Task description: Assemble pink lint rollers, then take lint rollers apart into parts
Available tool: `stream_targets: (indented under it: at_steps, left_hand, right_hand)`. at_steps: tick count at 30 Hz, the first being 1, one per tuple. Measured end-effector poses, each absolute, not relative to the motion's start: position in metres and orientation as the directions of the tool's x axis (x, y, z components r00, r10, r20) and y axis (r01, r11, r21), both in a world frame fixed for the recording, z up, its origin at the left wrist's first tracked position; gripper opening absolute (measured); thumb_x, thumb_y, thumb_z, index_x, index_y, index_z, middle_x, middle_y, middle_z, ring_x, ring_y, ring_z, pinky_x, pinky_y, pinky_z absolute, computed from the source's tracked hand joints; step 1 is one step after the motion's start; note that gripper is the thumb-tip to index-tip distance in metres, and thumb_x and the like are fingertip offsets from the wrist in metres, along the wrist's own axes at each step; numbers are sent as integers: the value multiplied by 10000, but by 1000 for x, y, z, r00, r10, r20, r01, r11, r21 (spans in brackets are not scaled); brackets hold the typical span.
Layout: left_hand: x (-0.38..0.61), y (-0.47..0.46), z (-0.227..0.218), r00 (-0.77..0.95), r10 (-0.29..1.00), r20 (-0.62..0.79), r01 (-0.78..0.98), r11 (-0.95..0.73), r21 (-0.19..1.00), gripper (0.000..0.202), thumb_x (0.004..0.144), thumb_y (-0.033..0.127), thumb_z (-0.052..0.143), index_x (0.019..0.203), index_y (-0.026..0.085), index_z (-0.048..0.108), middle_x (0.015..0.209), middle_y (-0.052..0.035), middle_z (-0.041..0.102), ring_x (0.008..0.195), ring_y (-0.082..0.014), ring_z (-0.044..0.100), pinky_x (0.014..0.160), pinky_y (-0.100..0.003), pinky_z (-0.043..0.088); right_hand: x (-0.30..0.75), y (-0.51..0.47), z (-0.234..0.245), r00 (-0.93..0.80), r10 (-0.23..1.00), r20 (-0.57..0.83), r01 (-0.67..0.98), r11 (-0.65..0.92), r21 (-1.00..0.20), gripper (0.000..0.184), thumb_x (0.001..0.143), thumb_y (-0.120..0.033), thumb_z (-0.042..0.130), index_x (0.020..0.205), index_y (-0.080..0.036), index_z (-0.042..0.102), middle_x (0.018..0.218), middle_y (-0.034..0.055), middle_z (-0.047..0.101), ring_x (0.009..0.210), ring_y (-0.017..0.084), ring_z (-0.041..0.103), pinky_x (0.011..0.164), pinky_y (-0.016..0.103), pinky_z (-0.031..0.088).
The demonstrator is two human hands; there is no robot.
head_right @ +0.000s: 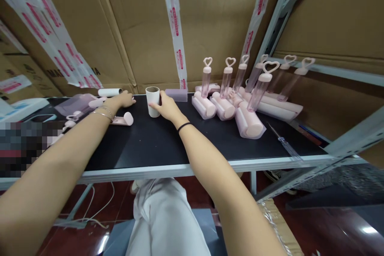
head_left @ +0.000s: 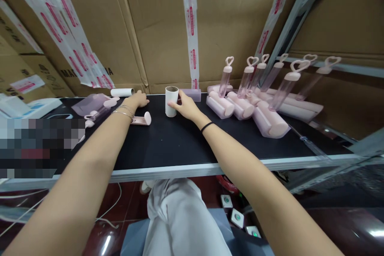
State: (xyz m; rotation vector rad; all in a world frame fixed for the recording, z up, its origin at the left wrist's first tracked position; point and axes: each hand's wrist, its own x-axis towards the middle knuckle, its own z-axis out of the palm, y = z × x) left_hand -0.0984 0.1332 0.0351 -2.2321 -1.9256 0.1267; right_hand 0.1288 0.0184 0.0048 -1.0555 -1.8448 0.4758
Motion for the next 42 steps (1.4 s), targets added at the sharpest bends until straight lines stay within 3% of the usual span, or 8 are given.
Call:
stream_targets:
  at_steps: [4,8,14,17,20,24,38,42]
  left_hand:
    - [-81,100,46,224,974,-32,949,-225,-222,399,835,365,567,1143,132,664,1177,-158,673,1125,-271,616,908,-280,465]
    - [-63,56,51,310,949,-58,937,-315,-153,413,812,361,583,1172,159,612,1136,-107,697,983,-223,661,791,-251,482]
    - [-60,32,41,432,900,55,896,-421,-143,404,862,322,453,1188,130,594,1137,-147,686,1005,-263,663,845,-325,494]
    - [-66,35,37,431,895,118,902,-427,-56,441,910,306,341,1248,133,567,1196,-150,665,1071,-274,645,932,-360,473]
    - [-69,35,36,424,895,138,903,-430,18,465,926,246,286,1288,129,553,1257,-133,642,1139,-254,615,992,-344,444]
    - [-68,33,36,424,898,116,903,-429,28,450,911,193,322,1263,115,591,1278,-105,638,1174,-214,596,1030,-284,416]
    - [-66,33,36,470,879,78,878,-475,63,407,892,226,364,1145,172,677,1186,-45,695,1083,-167,634,960,-223,445]
    - [-66,34,34,495,867,60,864,-498,73,413,873,212,373,1143,170,681,1184,-48,696,1082,-176,633,941,-224,450]
  right_hand:
    - [130,18,6,-202,814,545,490,566,-663,341,797,-376,653,1045,-172,539,1026,103,666,870,218,632,835,388,500]
    - [132,18,5,-210,804,557,504,577,-643,338,776,-388,660,1005,-169,542,1007,99,662,878,221,625,819,382,498]
    - [140,14,5,-163,807,567,498,564,-659,344,739,-423,665,961,-192,540,977,79,674,878,216,626,823,389,499]
    - [142,11,7,-150,810,567,478,561,-676,350,720,-409,681,954,-188,542,987,84,679,866,210,632,815,380,500]
    - [144,11,9,-131,812,569,477,555,-681,347,706,-419,692,917,-191,536,964,78,681,829,204,634,789,375,505]
    - [145,12,9,-123,820,560,488,541,-685,347,695,-408,700,912,-196,531,959,69,684,806,196,633,772,373,511]
    - [147,15,3,-203,827,525,469,552,-689,444,673,-402,716,1021,-184,547,1022,76,676,885,219,643,841,407,505]
    - [148,17,-4,-244,867,435,486,497,-719,517,653,-375,733,1082,-171,531,1094,94,656,973,243,626,909,443,477]
